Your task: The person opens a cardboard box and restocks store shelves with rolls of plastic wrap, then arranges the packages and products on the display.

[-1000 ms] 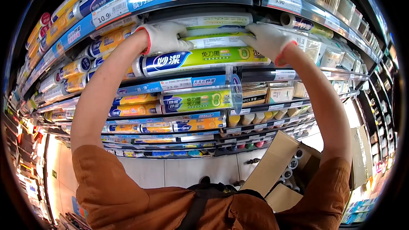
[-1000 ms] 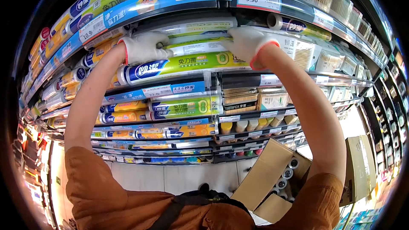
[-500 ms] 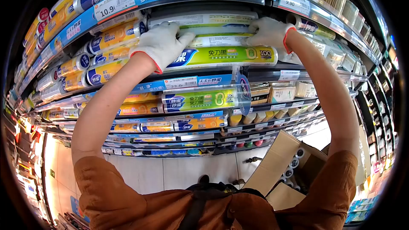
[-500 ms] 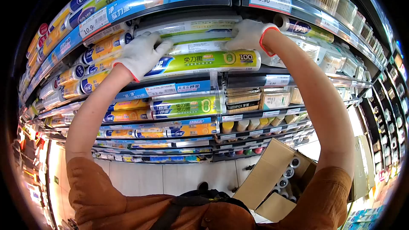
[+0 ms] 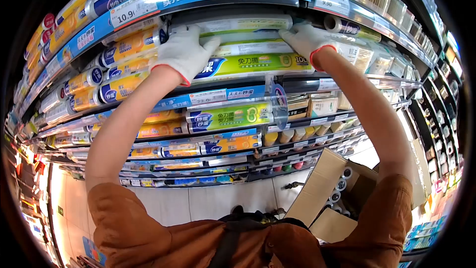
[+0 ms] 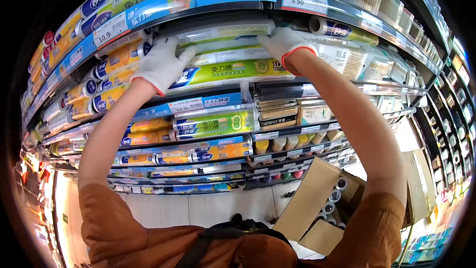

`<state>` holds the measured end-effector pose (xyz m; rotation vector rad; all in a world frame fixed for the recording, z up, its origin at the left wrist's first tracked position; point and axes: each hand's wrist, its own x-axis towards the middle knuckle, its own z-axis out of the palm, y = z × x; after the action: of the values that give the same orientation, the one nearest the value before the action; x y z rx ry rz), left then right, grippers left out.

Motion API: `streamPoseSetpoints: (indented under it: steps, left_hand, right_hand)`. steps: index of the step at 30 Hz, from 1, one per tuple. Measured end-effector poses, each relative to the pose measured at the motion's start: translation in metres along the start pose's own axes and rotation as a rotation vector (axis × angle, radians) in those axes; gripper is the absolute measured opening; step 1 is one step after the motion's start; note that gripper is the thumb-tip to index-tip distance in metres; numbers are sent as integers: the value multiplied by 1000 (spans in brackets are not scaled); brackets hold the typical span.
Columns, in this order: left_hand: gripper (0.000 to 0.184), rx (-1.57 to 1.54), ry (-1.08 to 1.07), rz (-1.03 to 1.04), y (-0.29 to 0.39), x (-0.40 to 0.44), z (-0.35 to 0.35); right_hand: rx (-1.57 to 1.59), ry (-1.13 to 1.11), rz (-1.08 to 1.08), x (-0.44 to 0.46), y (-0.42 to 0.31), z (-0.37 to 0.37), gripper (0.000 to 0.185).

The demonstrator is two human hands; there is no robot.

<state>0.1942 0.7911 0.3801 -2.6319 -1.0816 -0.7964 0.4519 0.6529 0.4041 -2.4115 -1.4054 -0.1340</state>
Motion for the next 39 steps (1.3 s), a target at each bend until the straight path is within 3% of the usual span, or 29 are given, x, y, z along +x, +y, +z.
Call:
streamPoseSetpoints:
  steps: [5,7,8,11,15,21,25,28,29,32,35,39]
  left_hand:
    - [52,-126,175,-13,6,-6,3]
    - [48,-182,193,-5,23,-8,8]
    - [47,-170,136,6,28,-6,8]
    - [49,-124,-2,53,37,2,7]
    - [52,-127,-131,133,30,12,3]
    - [51,-233,-112,85,22,12,11]
    - [51,-302,-148,97,19,16,7]
    - [51,-345,-132,142,17,22,9]
    - [51,-340,-119,162,17,24,12]
    - [51,-346,-85,203,16,26,16]
    - [50,-366,-104,246,16,25,15]
    - [47,-415,-204,268,7,33,14]
  right_hand:
    - [276,141,48,5,29,21,45]
    - [383,170,66,7,34,27,47]
    - [435,188,80,7,40,27,48]
    - [-54,88,78,-19,7,-4,62]
    - [65,-62,138,-4,-4,-1,71]
    - [388,-92,226,22,16,20,64]
    - [992,17,55,19,44,46,45]
    - [840,78,122,-4,38,35,46]
    - [948,162,-21,-7,37,39,39]
    - [1152,196,-175,-7,38,37,30]
    - [561,351,-365,-2,57,44,35]
    - [490,167,-283,-11,54,32,31]
